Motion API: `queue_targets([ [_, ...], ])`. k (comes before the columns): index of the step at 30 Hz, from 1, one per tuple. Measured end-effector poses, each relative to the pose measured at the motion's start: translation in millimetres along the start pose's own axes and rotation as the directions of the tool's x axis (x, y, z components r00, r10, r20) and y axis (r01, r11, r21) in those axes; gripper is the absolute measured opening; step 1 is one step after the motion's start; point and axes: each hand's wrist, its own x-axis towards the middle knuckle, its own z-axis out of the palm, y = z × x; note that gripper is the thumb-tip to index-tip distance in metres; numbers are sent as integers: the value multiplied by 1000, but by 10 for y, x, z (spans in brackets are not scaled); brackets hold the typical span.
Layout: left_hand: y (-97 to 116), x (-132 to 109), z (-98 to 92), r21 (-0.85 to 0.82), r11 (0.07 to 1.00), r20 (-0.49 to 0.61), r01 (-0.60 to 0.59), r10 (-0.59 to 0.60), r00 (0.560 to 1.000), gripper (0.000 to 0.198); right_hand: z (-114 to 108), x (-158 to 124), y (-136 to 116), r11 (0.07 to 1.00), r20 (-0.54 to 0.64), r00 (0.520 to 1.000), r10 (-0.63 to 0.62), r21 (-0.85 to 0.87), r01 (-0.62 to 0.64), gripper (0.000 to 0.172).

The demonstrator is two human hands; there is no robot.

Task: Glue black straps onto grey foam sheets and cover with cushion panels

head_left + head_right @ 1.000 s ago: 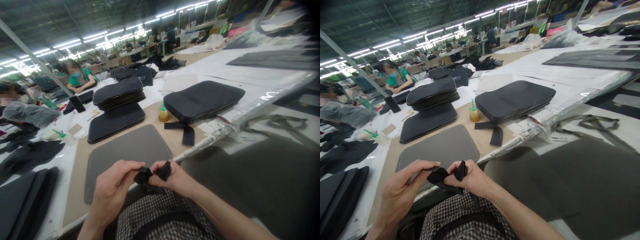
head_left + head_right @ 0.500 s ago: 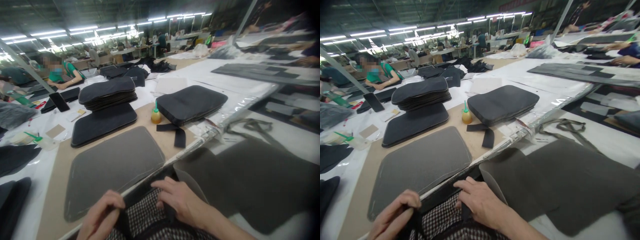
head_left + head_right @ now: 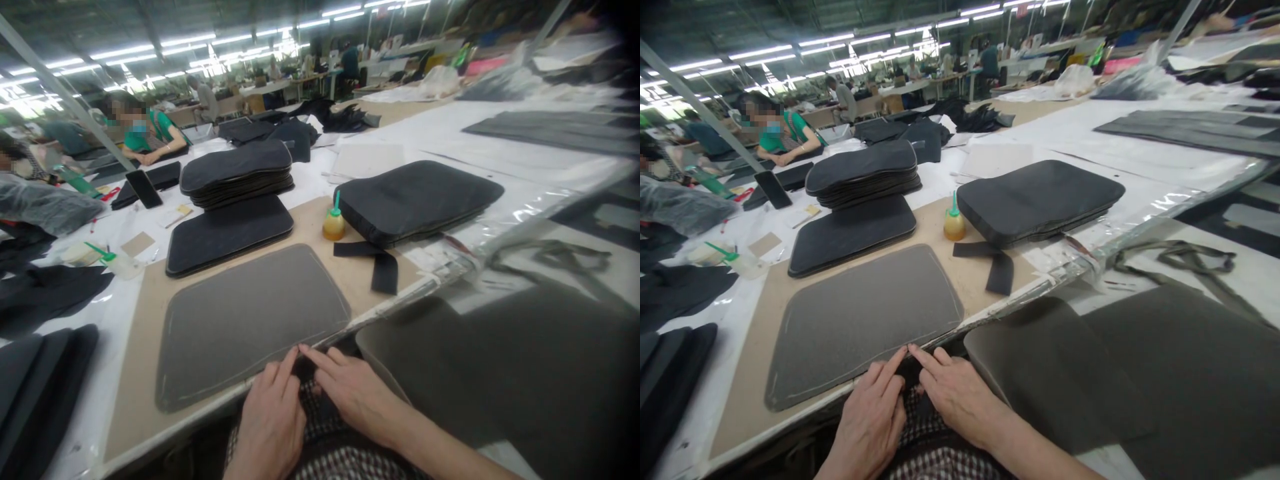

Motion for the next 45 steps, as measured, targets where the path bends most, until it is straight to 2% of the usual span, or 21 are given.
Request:
queue_targets([
  [5,-49,-59,13,-130,990,-43,52,-58,997,21,-10,-38,30,995,35,998,46,85,-49,33],
  [9,-122,-159,-63,-332,924,-42,191,-217,975,17,-121,-51,59,954,49,993,111,276,-120,31],
  [11,-156,-211,-96,-380,896,-51,232,-271,961,16,-166,-61,68,935,35,991,129,329,-134,30],
  [16,-221,-288,-65,-299,938,-68,173,-202,977,16,-129,-106,104,963,27,990,140,228,-142,47],
  [19,-225,-314,-39,-333,917,-47,220,-249,967,15,-72,-137,132,967,33,988,153,201,-157,48],
  [21,-219,-336,-65,-421,848,-26,321,-365,931,17,-59,-149,142,961,29,986,166,220,-168,46],
  [24,-211,-373,-178,-557,664,23,499,-589,808,24,-95,-138,126,935,-17,984,176,316,-162,31],
  [26,-191,-384,-289,-620,545,83,564,-669,738,29,-165,-111,83,878,-81,977,195,458,-137,20],
  [28,-136,-367,-405,-673,471,137,570,-678,722,32,-272,-75,8,754,-101,959,266,641,-142,17],
  [29,-91,-344,-458,-698,453,150,554,-664,733,33,-334,-55,-38,669,-73,948,310,726,-162,18],
  [31,26,-269,-545,-736,461,141,496,-612,778,32,-451,-14,-140,477,58,933,355,847,-234,20],
  [32,92,-220,-580,-744,485,117,460,-583,804,30,-495,6,-189,384,140,929,343,882,-274,23],
  [34,211,-109,-633,-739,550,45,388,-535,844,25,-527,45,-269,213,257,926,276,923,-320,40],
  [36,276,-4,-674,-732,586,-12,347,-521,854,22,-480,73,-310,91,321,913,252,931,-353,52],
  [38,257,83,-710,-743,562,-16,363,-558,830,23,-381,78,-303,46,369,876,312,915,-402,40],
  [40,148,152,-737,-769,493,14,408,-625,781,26,-285,51,-254,64,414,836,360,883,-464,22],
  [43,-136,260,-742,-811,379,52,447,-713,699,35,-237,-23,-148,125,443,822,358,850,-512,17],
  [45,-354,364,-714,-846,302,79,439,-744,664,40,-269,-52,-87,158,459,807,372,825,-542,17],
])
